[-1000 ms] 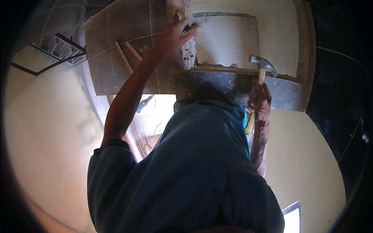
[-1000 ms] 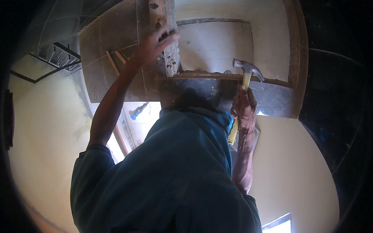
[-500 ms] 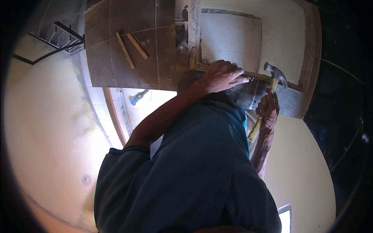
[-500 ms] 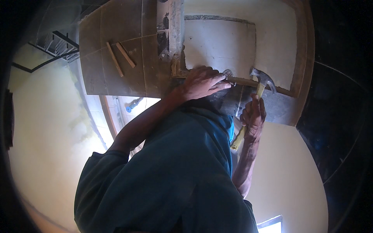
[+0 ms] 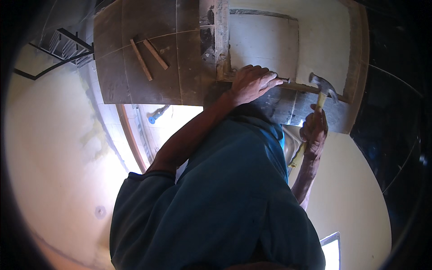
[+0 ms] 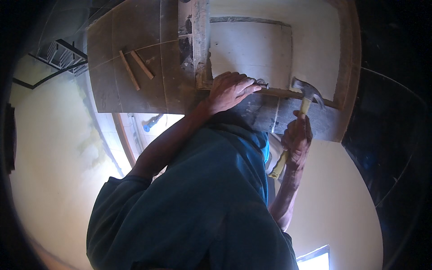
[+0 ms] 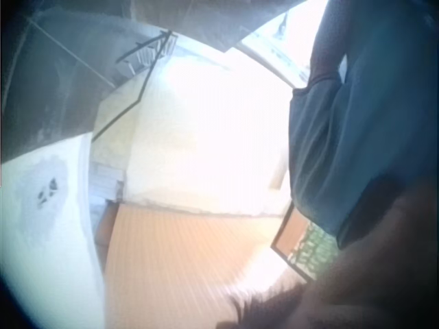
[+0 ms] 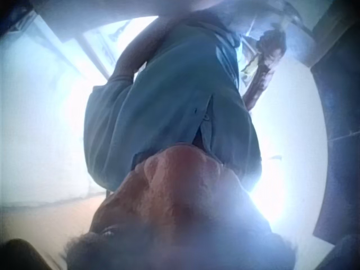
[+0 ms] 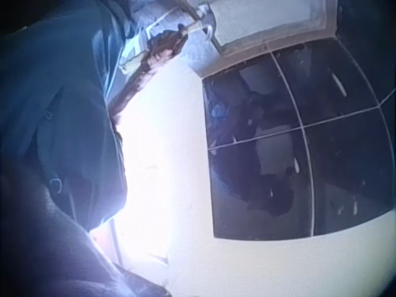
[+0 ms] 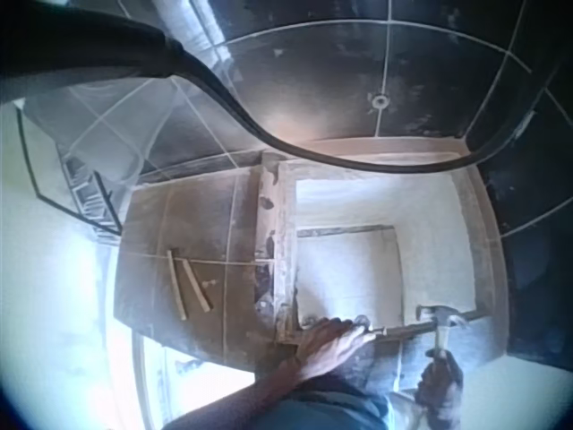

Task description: The person uses a hammer to drive nails into a wooden frame positioned on a tiled floor. They repeatedly strike the nails to secure the frame, occasionally adjusting the nail's position with their hand.

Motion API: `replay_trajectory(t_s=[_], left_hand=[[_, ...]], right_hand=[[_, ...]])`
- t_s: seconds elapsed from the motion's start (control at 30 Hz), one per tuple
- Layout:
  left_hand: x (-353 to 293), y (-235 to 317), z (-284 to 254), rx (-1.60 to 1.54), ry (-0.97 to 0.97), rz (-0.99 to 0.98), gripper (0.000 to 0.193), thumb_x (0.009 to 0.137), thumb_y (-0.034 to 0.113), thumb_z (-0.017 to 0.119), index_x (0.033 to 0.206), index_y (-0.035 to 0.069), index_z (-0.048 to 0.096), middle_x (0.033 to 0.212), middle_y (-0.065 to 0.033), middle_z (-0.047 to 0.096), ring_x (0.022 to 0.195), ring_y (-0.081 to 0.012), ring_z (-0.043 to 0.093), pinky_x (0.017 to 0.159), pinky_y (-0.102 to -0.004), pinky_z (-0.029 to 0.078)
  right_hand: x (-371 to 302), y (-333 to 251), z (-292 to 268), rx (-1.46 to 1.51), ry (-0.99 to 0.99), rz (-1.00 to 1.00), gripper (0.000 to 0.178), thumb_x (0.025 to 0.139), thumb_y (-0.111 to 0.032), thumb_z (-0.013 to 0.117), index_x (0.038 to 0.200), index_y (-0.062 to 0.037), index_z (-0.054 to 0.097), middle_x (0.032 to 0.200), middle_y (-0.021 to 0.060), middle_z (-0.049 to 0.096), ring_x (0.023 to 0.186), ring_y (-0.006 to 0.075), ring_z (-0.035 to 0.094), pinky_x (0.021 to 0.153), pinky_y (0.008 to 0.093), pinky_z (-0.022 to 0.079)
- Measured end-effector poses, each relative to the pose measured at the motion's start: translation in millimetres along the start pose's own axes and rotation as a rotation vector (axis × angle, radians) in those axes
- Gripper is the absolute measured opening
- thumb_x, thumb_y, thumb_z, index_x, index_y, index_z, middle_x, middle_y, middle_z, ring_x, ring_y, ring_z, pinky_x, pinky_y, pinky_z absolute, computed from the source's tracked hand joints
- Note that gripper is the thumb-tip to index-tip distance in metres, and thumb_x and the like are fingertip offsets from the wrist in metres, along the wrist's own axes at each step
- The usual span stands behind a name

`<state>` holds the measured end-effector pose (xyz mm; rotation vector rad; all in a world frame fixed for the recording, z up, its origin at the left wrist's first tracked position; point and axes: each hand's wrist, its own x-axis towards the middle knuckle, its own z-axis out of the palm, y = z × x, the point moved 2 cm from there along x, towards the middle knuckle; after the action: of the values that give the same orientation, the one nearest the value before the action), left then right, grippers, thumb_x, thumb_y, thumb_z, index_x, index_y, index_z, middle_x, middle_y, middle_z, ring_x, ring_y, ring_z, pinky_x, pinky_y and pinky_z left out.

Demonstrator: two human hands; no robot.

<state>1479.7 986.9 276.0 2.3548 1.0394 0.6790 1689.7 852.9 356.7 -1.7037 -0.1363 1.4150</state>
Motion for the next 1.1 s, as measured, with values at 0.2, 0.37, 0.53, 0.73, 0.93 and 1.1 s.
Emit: replay_trajectory(t_s=[0.2,0.37,0.53,0.73,0.93,1.1], left_hand=[[2,-5,5,-0.03,-0.124,-0.033,0.035,0.097,0.043,0.066,0.082,0.011,0.065,0.068,-0.0066,0.066,0.063,-0.0248,0.068,0.061,-0.0386,0.054],[7,1,-5,0.015,-0.131,-0.016,0.037,0.097,0.044,0.065,0.08,0.012,0.065,0.068,-0.0053,0.065,0.064,-0.0234,0.068,0.063,-0.037,0.055],[6,2,-7,0.015,-0.145,-0.003,0.035,0.098,0.044,0.065,0.082,0.012,0.066,0.072,-0.005,0.066,0.066,-0.022,0.068,0.066,-0.0361,0.055],[5,2,-6,-0.023,-0.215,-0.032,0.032,0.099,0.042,0.063,0.087,0.012,0.067,0.075,-0.0061,0.067,0.07,-0.0234,0.069,0.067,-0.0373,0.055],[5,2,-8,-0.009,-0.256,-0.04,0.03,0.1,0.041,0.061,0.093,0.012,0.069,0.076,-0.0064,0.067,0.071,-0.0244,0.069,0.069,-0.0387,0.055],[11,3,-11,-0.02,-0.309,-0.043,0.035,0.1,0.044,0.06,0.094,0.012,0.072,0.075,-0.0076,0.07,0.07,-0.0259,0.071,0.068,-0.0403,0.057]], right_hand=[[-2,29,-8,-0.1,-0.114,-0.003,0.042,0.107,-0.044,0.054,0.123,-0.0056,0.055,0.064,-0.0059,0.039,0.045,0.003,0.034,0.039,0.0225,0.028],[-19,13,6,0.062,0.085,-0.023,0.042,0.107,-0.045,0.054,0.125,-0.0064,0.055,0.063,-0.0065,0.04,0.043,0.0031,0.035,0.037,0.0227,0.027],[-23,15,5,-0.121,-0.176,0.01,0.043,0.108,-0.046,0.049,0.125,-0.0064,0.054,0.059,-0.0064,0.041,0.042,0.0018,0.036,0.037,0.0219,0.027],[-22,17,5,-0.107,-0.067,0.021,0.043,0.109,-0.043,0.048,0.126,-0.0049,0.055,0.059,-0.0066,0.041,0.041,0.0024,0.035,0.038,0.0222,0.027],[-17,16,8,-0.16,-0.146,0.096,0.045,0.109,-0.046,0.048,0.125,-0.0041,0.054,0.056,-0.0063,0.036,0.037,0.0038,0.031,0.033,0.0246,0.027],[-12,24,5,-0.104,-0.127,0.107,0.045,0.108,-0.047,0.05,0.124,-0.0046,0.055,0.057,-0.0062,0.036,0.038,0.0037,0.033,0.034,0.0239,0.026]])
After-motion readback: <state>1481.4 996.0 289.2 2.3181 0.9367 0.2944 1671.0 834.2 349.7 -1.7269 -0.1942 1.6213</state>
